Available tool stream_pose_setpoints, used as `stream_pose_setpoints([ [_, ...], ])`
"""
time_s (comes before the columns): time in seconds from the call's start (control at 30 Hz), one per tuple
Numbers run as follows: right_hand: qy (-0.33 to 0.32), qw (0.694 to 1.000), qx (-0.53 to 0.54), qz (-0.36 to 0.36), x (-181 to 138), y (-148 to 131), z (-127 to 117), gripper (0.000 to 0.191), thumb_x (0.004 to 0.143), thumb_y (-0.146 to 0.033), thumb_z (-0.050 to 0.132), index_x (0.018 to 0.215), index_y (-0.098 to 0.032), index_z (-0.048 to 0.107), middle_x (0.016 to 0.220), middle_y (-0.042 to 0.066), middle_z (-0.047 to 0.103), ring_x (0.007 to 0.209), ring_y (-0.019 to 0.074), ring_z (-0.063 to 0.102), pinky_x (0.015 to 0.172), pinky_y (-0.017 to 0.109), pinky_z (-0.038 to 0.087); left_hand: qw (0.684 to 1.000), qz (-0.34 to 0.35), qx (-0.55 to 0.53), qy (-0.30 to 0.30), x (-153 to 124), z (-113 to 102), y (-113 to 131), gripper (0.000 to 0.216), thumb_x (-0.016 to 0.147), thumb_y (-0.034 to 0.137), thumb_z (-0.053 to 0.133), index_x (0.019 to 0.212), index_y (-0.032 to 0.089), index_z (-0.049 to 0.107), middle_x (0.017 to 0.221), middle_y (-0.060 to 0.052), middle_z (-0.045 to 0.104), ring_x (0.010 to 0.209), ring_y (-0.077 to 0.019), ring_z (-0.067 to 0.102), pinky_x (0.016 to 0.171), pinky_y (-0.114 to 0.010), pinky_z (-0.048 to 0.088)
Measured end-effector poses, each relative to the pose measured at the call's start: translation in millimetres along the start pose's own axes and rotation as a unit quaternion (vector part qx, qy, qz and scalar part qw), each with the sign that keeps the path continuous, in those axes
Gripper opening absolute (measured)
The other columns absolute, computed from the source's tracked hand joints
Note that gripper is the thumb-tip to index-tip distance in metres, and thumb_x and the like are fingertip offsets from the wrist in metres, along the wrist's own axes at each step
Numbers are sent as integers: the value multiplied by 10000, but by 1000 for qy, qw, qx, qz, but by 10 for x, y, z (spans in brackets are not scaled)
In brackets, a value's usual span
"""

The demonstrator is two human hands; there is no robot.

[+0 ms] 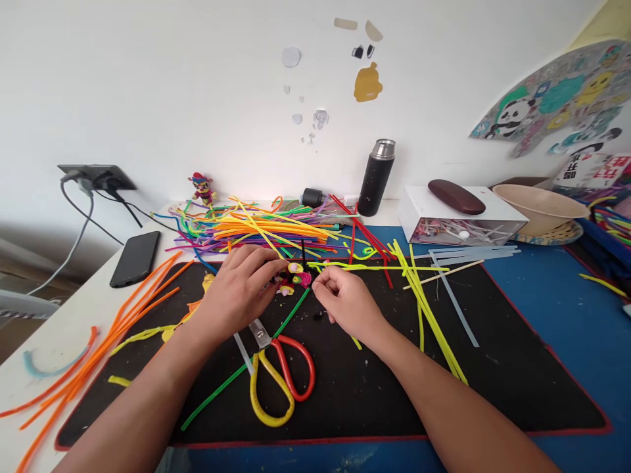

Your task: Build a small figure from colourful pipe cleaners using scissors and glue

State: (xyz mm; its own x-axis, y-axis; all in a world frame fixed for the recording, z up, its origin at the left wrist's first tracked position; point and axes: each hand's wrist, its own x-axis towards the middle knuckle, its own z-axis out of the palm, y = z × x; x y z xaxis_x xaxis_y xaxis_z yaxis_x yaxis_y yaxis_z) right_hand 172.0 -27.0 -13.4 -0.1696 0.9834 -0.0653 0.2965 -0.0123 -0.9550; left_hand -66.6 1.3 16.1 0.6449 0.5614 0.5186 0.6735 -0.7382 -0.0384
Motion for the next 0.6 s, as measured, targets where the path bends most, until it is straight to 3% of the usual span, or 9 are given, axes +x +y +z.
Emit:
stream_pose_setpoints([
  [0.6,-15,1000,2,2,-13,4,7,110,949,-292,590,852,-244,572,597,-81,534,416,111,514,453,251,398,1000,5,18,-12,9,-38,44,295,964,90,569,1211,214,672,1170,-116,741,1101,-303,647,963,-477,530],
])
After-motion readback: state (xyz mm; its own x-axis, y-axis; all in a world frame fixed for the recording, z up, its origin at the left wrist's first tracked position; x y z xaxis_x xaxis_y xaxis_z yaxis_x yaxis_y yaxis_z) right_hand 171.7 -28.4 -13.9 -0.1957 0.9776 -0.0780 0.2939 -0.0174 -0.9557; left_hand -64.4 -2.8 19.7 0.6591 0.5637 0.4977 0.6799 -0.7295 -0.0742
